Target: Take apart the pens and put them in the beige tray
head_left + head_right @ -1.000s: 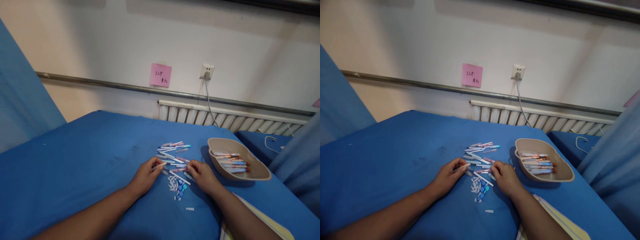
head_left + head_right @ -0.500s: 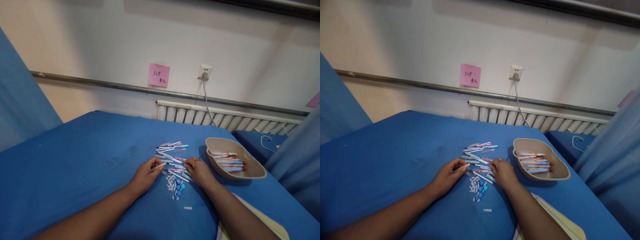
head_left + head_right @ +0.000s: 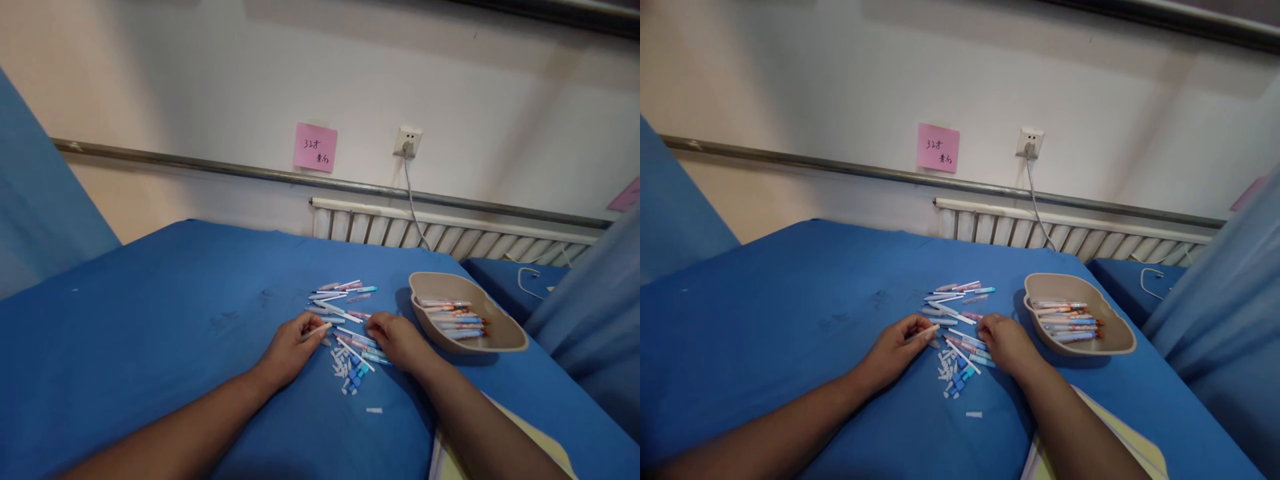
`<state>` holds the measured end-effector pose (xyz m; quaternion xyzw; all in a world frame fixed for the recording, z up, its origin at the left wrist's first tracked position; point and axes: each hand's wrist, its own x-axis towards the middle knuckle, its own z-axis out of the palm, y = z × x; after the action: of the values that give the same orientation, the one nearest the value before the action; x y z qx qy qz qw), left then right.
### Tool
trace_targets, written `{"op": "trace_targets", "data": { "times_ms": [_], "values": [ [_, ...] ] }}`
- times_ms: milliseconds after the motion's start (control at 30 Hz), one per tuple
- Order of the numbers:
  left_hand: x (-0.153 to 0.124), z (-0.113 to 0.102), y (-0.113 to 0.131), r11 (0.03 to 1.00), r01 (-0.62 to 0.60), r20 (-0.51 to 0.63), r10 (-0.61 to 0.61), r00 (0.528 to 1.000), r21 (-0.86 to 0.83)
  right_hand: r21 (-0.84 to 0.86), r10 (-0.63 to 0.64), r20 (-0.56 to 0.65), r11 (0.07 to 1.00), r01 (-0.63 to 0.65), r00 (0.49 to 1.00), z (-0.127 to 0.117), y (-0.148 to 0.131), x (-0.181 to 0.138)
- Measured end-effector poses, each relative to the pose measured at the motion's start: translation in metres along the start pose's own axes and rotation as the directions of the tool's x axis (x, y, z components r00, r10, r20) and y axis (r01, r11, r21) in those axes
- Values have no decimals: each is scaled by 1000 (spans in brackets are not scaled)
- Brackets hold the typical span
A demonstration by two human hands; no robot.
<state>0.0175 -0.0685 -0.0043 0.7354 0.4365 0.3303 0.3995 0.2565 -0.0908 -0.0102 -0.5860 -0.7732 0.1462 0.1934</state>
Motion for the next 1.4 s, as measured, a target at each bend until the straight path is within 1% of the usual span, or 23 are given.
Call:
{"op": "trace_targets", "data": {
  "times_ms": [100,267,433,500,567,633,667,800,867,1000,1100,1233,1300,1400],
  "values": [
    [0,0,-1,1000,1,-9,-1,1000,0,74,-17,20,997,15,1000,1,3,-1],
    [1,0,-2,1000,9,-12,-9,1000,10,103,-31,19,994,29,999,1,3,0],
    [1,0,0,1000,15,3,-15,1000,-2,173,-12,15,985,9,1000,-10,-2,-7],
    [1,1,1,1000,16,1,-16,1000,-7,189,-4,65,982,-8,998,-16,-4,-15],
    [1,1,2,1000,19,-2,-19,1000,-12,201,-17,173,980,-18,985,-22,-6,-25],
    [1,1,2,1000,25,-5,-25,1000,-15,170,-24,242,985,-18,970,-25,-8,-32],
    [2,1,2,1000,26,-8,-27,1000,-15,135,-21,253,991,-14,967,-26,-10,-35],
    [2,0,2,1000,23,-8,-23,1000,-3,-37,-7,206,999,15,978,-29,-16,-35],
    [2,0,3,1000,23,-7,-23,1000,0,-81,-11,191,996,27,982,-29,-20,-34],
    [2,1,2,1000,31,-1,-31,1000,-3,-107,-47,214,992,71,976,-27,-25,-34],
    [2,0,1,1000,18,-3,-18,1000,-13,-209,-73,206,971,117,976,-23,-27,-35],
    [-1,0,3,1000,-12,-42,12,999,-9,-315,-49,216,942,117,975,-18,-27,-34],
    [-3,1,5,1000,-6,-44,7,999,22,-331,-44,193,937,107,980,-18,-30,-32],
    [-8,6,10,999,34,40,-34,999,16,-275,-57,83,958,78,995,-17,-37,-30]
  ]
}}
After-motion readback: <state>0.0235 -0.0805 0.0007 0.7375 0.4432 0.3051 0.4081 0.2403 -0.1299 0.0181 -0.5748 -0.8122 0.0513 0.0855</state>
